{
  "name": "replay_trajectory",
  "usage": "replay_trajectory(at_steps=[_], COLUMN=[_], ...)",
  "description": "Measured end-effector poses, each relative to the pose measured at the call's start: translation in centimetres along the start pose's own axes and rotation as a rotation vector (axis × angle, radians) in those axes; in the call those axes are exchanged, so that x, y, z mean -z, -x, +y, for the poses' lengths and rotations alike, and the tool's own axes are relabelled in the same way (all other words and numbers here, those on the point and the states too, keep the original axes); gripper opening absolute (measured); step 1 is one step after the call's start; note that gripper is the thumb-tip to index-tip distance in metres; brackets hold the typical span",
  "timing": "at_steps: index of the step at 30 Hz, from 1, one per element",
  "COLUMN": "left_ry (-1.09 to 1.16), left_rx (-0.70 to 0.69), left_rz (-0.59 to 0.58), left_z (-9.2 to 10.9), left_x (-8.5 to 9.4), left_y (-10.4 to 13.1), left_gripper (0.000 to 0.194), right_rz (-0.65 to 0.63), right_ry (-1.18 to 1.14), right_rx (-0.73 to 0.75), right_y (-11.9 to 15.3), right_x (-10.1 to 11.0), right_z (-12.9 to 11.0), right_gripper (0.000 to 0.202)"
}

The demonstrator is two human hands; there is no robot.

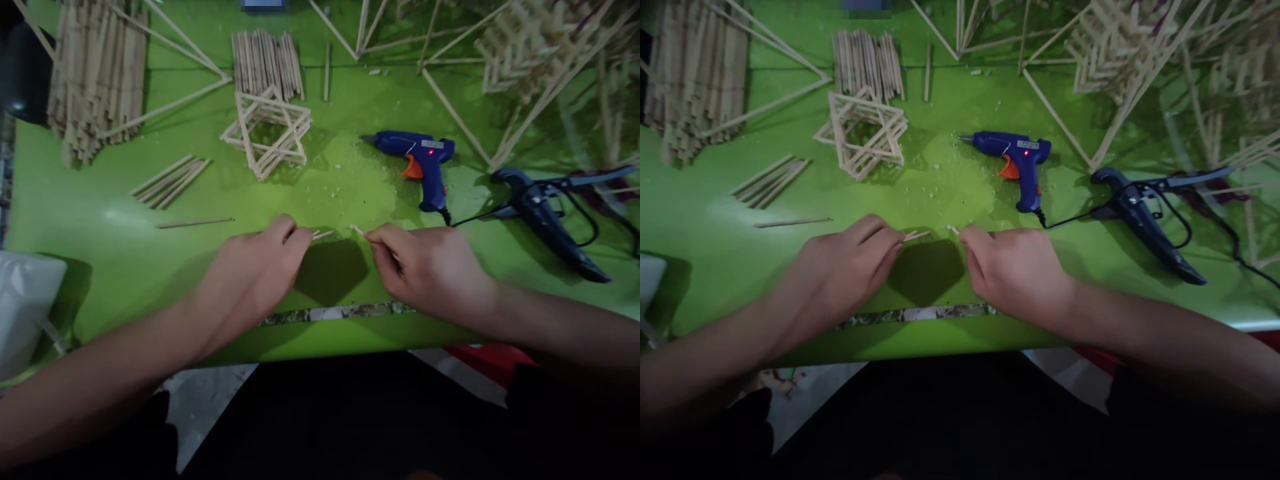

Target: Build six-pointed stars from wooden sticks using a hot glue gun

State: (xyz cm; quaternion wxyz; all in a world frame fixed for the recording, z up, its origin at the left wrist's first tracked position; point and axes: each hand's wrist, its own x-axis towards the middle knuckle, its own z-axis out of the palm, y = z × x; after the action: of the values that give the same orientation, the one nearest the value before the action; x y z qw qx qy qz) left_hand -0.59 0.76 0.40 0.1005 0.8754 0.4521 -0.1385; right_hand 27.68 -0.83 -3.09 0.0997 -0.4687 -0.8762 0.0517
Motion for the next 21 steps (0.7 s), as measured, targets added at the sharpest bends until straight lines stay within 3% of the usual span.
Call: replay_trajectory(at_steps=[7,12,21], left_ry=[-0.007,-0.010,0.002], left_rx=[-0.004,-0.012,-0.010], left_rz=[-0.016,0.010,0.013], left_z=[-0.1,-0.2,0.0], left_x=[-0.2,-0.3,0.1], left_y=[0.1,0.2,0.1], left_gripper=[0.042,0.042,0.040], right_rz=[0.040,-0.027,0.011], right_ry=[0.008,0.010,0.021], right_rx=[-0.045,-0.053,-0.007], right_y=[-0.3,0.0,0.2], right_x=[0.4,1.2,0.4], right_z=[0.3,-0.1,-0.4], right_gripper=[0.031,0.031,0.029])
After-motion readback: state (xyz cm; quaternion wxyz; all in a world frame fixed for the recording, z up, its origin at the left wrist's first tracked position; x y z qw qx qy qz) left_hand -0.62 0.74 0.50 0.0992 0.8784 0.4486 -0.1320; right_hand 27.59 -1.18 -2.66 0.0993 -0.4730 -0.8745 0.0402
